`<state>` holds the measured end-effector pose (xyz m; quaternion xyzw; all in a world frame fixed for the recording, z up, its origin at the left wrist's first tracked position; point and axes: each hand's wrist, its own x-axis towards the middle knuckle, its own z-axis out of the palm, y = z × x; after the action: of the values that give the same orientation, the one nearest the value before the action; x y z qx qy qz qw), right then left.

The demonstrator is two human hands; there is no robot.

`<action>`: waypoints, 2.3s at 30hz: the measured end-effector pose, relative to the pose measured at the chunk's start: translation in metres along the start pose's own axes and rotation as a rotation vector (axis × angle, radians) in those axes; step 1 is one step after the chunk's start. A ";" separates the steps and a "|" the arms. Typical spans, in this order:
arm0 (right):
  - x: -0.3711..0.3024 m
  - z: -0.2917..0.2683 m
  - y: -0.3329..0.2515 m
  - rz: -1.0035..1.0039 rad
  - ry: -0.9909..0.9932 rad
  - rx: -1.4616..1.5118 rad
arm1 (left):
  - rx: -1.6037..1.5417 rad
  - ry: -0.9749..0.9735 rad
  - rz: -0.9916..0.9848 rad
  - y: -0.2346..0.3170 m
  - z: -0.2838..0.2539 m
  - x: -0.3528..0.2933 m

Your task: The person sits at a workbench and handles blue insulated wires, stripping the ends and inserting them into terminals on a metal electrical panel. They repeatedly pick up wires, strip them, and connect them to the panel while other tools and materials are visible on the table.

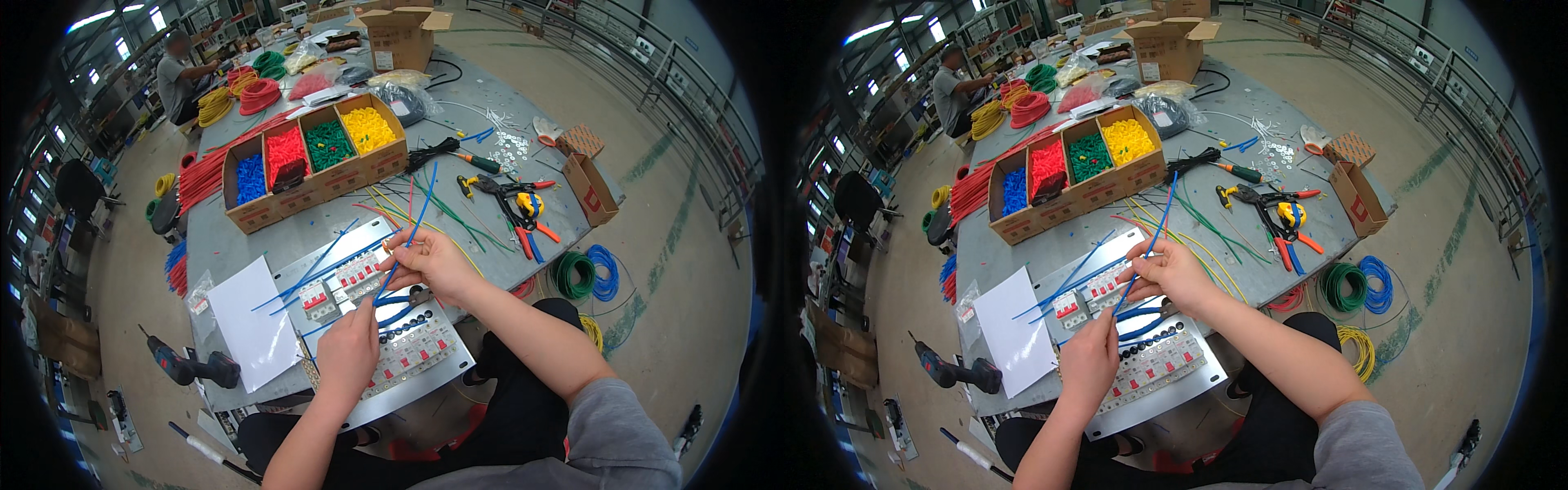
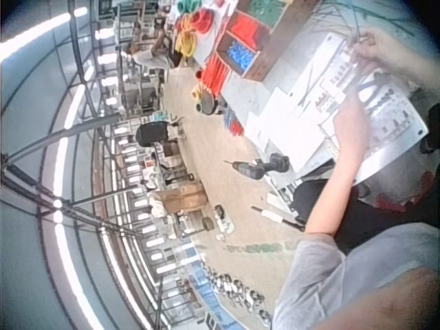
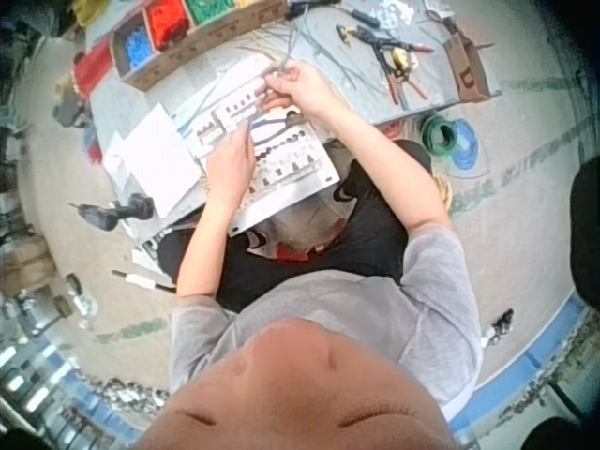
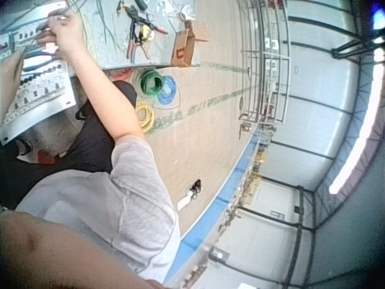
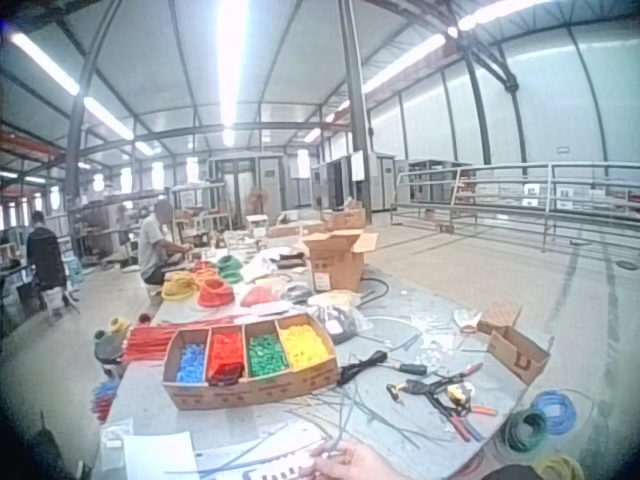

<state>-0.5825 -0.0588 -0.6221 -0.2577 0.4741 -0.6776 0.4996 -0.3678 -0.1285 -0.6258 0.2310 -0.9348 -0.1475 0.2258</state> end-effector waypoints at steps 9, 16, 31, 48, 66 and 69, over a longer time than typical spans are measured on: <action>0.010 -0.027 -0.013 -0.163 0.002 0.090 | -0.268 -0.205 -0.256 0.001 -0.009 -0.001; 0.006 -0.005 0.000 -0.065 -0.087 -0.023 | -0.743 -0.286 -0.412 -0.014 0.010 -0.007; 0.002 0.002 0.007 -0.126 0.075 -0.012 | -0.258 -0.170 -0.286 0.006 0.007 -0.002; 0.004 -0.020 -0.024 -0.001 0.155 0.065 | -0.795 -0.278 -0.377 0.004 0.015 -0.004; -0.012 0.018 0.023 0.039 -0.182 0.006 | -1.665 -0.447 -0.834 -0.002 0.012 0.000; -0.008 0.017 0.016 0.093 -0.094 -0.016 | -1.635 -0.446 -0.844 -0.007 0.015 -0.007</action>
<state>-0.5589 -0.0584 -0.6283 -0.2710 0.4667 -0.6372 0.5502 -0.3669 -0.1286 -0.6439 0.2866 -0.4025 -0.8672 0.0619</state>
